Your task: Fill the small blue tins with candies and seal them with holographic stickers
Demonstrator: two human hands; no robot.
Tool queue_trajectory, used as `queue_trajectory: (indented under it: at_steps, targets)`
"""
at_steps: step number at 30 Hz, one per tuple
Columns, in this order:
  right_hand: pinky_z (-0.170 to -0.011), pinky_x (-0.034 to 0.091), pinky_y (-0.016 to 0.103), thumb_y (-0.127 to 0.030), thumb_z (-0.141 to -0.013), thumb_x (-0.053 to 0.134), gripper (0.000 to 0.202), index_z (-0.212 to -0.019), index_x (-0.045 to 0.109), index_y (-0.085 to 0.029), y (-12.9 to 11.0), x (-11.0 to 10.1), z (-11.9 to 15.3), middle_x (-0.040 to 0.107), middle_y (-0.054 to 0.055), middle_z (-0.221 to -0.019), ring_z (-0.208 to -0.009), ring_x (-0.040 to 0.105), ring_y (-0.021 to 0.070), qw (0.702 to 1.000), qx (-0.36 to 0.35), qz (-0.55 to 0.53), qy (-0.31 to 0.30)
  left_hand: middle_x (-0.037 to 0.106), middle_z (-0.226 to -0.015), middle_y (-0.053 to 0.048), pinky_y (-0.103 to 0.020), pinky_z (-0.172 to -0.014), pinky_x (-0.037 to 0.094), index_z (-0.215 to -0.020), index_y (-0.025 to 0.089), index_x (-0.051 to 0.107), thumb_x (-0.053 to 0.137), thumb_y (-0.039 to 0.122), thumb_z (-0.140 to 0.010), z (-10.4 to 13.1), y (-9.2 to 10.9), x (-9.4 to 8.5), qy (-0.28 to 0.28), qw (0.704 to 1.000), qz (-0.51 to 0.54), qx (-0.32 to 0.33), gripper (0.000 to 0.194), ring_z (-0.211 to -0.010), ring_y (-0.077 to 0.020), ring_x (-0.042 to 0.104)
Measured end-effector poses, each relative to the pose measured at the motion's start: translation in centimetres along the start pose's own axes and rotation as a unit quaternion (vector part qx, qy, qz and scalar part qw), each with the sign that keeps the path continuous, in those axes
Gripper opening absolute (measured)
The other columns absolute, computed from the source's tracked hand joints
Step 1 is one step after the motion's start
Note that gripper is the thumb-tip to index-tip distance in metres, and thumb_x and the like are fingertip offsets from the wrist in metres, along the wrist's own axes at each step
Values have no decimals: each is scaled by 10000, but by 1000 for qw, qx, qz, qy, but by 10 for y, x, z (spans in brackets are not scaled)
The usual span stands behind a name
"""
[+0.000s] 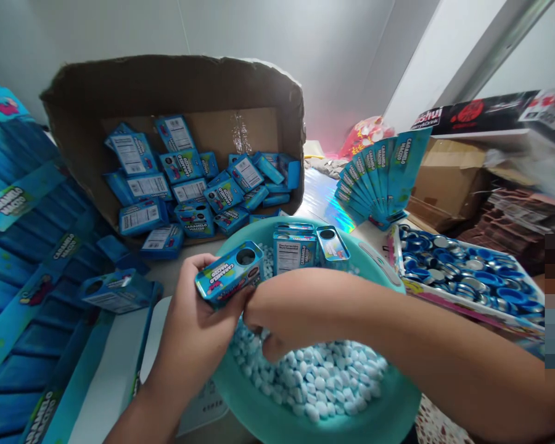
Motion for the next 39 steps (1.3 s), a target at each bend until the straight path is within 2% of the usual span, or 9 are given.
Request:
queue_trajectory:
  at_steps: [3, 5, 9, 12, 15, 21, 27, 31, 39]
  targets:
    - [-402, 238, 240, -317, -837, 724, 142, -774, 696, -193, -4, -25, 27, 507, -57, -566, -439, 373, 83, 998, -65, -10, -17, 662, -1079, 1, -294, -780, 607, -1189, 312, 423, 797, 278, -715, 1, 5, 0, 10, 1000, -14, 26, 604, -931, -193, 723]
    - [-463, 299, 205, -290, -882, 696, 124, -830, 691, -177, -5, -47, 39, 550, -57, -634, -522, 435, 68, 990, -113, -76, 19, 633, -1157, -9, -296, -808, 599, -1261, 334, 390, 770, 279, -741, 2, 8, 1, 12, 998, -42, 45, 646, -959, -184, 714]
    - [-505, 338, 180, -259, -921, 641, 142, -834, 659, -149, 2, -88, 53, 546, -52, -653, -562, 448, 58, 949, -167, -209, 166, 614, -1222, -22, -317, -827, 584, -1307, 348, 390, 732, 336, -795, 4, 10, 3, 0, 992, -111, 56, 616, -972, -189, 706]
    - [-470, 345, 174, -283, -921, 642, 195, -779, 611, -154, 9, -102, 53, 541, -47, -626, -531, 465, 59, 895, -192, -300, 269, 646, -1157, -16, -298, -701, 572, -1286, 344, 439, 729, 373, -798, 6, 6, 5, -24, 983, -178, 38, 569, -849, -187, 710]
    - [-430, 347, 174, -308, -916, 650, 225, -756, 569, -172, 17, -102, 42, 524, -54, -601, -480, 453, 59, 833, -200, -398, 327, 668, -1109, -8, -295, -614, 545, -1284, 349, 464, 703, 386, -813, 7, 3, 10, -64, 971, -228, 24, 529, -751, -182, 693]
    - [-415, 340, 169, -371, -909, 638, 297, -702, 512, -199, 34, -84, 10, 506, -58, -594, -474, 425, 58, 740, -151, -537, 375, 664, -1124, -39, -332, -727, 541, -1178, 299, 518, 659, 352, -839, 6, 19, 15, -70, 949, -294, 92, 371, -984, -245, 677]
    - [-421, 315, 187, -398, -876, 659, 269, -736, 526, -210, 51, -65, -1, 440, -65, -572, -478, 404, 76, 652, -84, -641, 396, 687, -1063, -27, -287, -584, 513, -1172, 306, 517, 686, 386, -821, 8, 20, 14, -63, 952, -283, 96, 398, -823, -226, 701]
    - [-433, 294, 199, -377, -875, 634, 256, -730, 505, -211, 53, -63, -3, 418, -64, -568, -477, 374, 80, 633, -84, -666, 385, 692, -1141, -33, -271, -575, 522, -1235, 316, 465, 697, 392, -813, 9, 18, 12, -59, 952, -285, 91, 487, -835, -221, 721]
    - [-461, 318, 226, -404, -861, 617, 293, -690, 466, -219, 52, -63, -6, 433, -58, -535, -478, 390, 99, 635, -111, -672, 363, 685, -1004, -3, -286, -610, 513, -1163, 317, 460, 682, 390, -833, 9, 18, 14, -56, 950, -292, 99, 404, -817, -217, 711]
Point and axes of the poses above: each hand's wrist, its own z-axis away from the middle knuckle, its own x-axis out of the palm, y = z × x, the point moved 9 cm from there along -z, towards the middle knuckle
